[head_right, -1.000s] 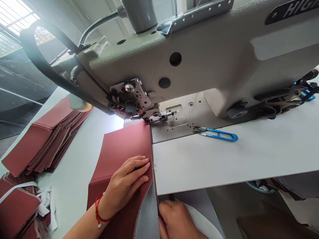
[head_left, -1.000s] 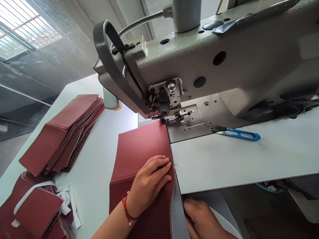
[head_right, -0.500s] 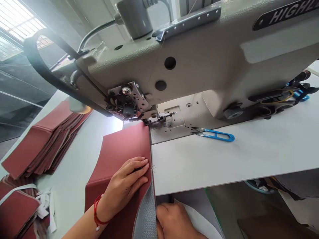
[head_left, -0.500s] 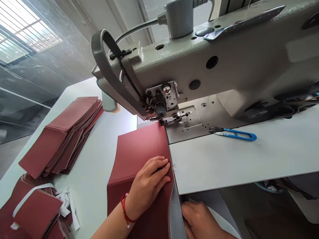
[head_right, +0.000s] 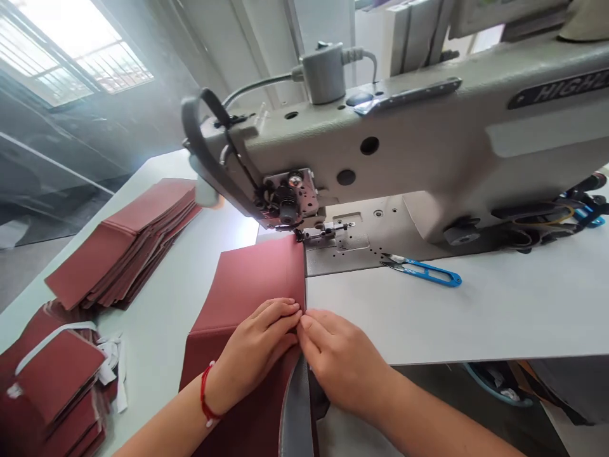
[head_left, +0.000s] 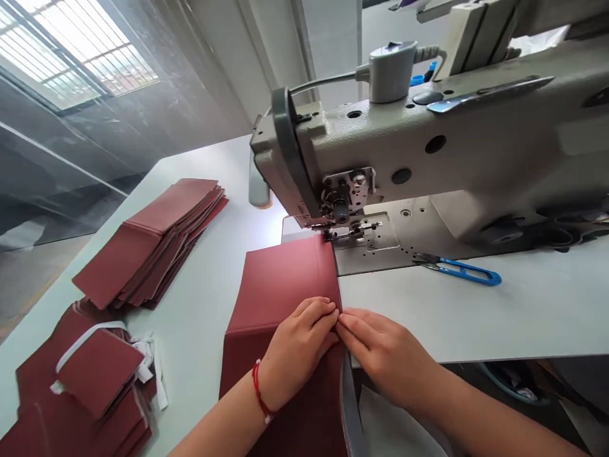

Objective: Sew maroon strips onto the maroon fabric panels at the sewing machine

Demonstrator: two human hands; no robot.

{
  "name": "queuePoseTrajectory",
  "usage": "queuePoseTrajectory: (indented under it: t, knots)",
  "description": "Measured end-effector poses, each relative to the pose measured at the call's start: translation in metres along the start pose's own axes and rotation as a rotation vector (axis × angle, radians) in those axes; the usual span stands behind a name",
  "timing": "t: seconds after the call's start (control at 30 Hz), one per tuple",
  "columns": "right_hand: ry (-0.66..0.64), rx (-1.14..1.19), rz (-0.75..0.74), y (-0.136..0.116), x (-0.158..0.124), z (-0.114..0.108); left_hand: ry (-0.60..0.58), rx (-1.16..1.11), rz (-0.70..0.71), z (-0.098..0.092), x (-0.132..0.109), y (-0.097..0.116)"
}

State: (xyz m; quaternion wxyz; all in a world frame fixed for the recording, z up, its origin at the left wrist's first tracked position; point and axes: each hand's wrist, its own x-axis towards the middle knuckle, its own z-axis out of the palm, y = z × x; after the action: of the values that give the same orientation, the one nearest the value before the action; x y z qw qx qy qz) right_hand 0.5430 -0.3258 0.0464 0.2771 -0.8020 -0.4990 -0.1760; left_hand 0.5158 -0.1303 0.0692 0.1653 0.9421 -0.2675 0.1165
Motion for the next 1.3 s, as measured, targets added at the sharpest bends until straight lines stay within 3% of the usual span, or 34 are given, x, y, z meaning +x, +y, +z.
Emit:
queuePoseTrajectory:
  t: [0.3,0.43,0.57,0.77,1.3]
  knots:
    - [-0.066,-0.112,-0.163,0.006,-0.001,0.0,-0.003,-0.226,-0.085,-0.003,-0.003,-0.008]
    - [-0.107,-0.097,-0.197,0.012,-0.003,0.001,-0.005,-0.143,-0.173,-0.001,-0.006,-0.017]
    - [-0.196,-0.035,-0.204,0.018,-0.007,0.001,-0.115,-0.037,-0.278,0.001,-0.009,-0.018]
    - [-0.311,-0.047,-0.273,0.025,0.0,-0.008,-0.156,-0.139,-0.369,-0.002,-0.003,-0.018]
    - [-0.332,-0.085,-0.254,0.053,0.026,-0.001,-0.091,-0.162,-0.351,0.001,0.023,-0.057]
